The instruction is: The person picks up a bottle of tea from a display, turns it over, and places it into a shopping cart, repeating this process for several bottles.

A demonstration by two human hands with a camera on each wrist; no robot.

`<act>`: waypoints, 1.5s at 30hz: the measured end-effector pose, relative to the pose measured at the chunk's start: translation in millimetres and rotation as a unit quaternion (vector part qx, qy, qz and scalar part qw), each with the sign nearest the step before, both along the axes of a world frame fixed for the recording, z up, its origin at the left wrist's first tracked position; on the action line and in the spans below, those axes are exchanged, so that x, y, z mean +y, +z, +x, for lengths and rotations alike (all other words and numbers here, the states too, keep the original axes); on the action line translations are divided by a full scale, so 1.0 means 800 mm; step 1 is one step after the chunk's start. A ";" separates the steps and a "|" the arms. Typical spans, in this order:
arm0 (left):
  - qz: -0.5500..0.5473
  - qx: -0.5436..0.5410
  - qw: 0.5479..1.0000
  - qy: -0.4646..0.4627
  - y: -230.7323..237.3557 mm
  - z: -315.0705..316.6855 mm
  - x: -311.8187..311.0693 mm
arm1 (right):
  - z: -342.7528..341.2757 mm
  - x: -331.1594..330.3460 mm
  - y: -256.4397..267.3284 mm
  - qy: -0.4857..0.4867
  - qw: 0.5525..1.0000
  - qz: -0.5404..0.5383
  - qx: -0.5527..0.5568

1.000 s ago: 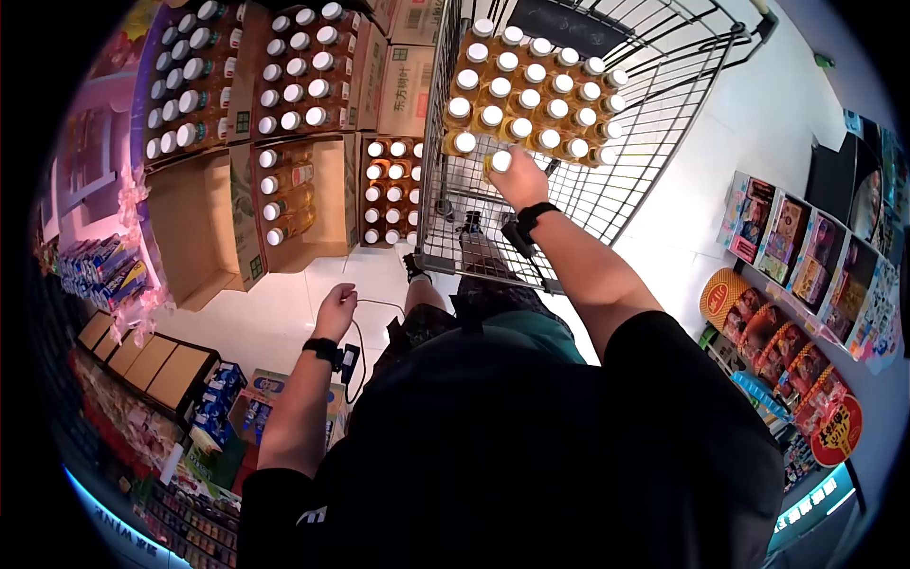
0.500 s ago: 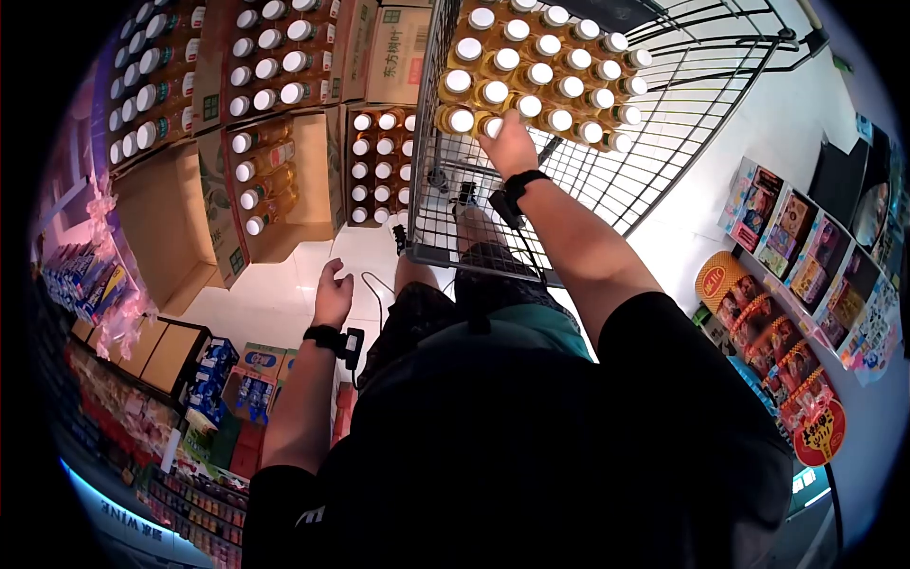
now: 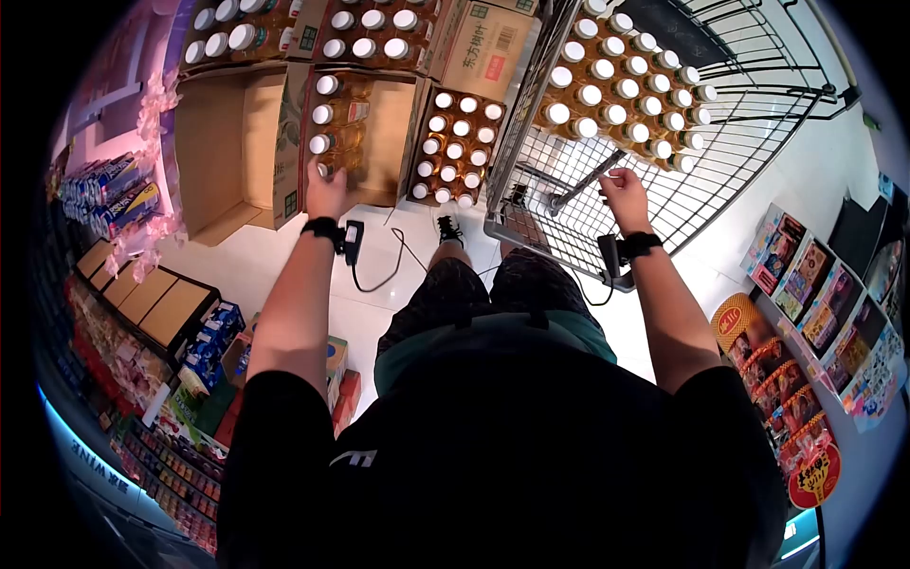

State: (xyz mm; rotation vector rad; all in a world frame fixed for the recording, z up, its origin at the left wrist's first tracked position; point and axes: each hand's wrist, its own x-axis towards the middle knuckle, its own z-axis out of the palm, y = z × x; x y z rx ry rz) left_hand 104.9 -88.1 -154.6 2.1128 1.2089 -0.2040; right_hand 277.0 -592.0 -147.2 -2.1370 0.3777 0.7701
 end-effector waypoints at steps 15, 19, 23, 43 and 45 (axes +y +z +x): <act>0.134 0.111 0.952 -0.250 -0.008 -0.032 0.050 | -0.149 0.056 0.138 -0.068 0.989 0.107 -0.077; 0.135 0.019 0.941 -0.309 0.107 -0.036 0.006 | -0.163 0.101 0.198 0.006 0.980 0.108 -0.168; -0.117 -0.227 0.909 -0.329 0.209 -0.057 -0.010 | -0.177 0.171 0.269 0.138 0.952 0.195 -0.190; -0.496 -0.175 0.739 -0.421 0.626 -0.035 -0.242 | -0.244 0.166 0.596 0.038 0.766 0.520 -0.376; -0.517 -0.173 0.711 -0.444 0.606 -0.021 -0.252 | -0.236 0.155 0.594 0.032 0.764 0.532 -0.365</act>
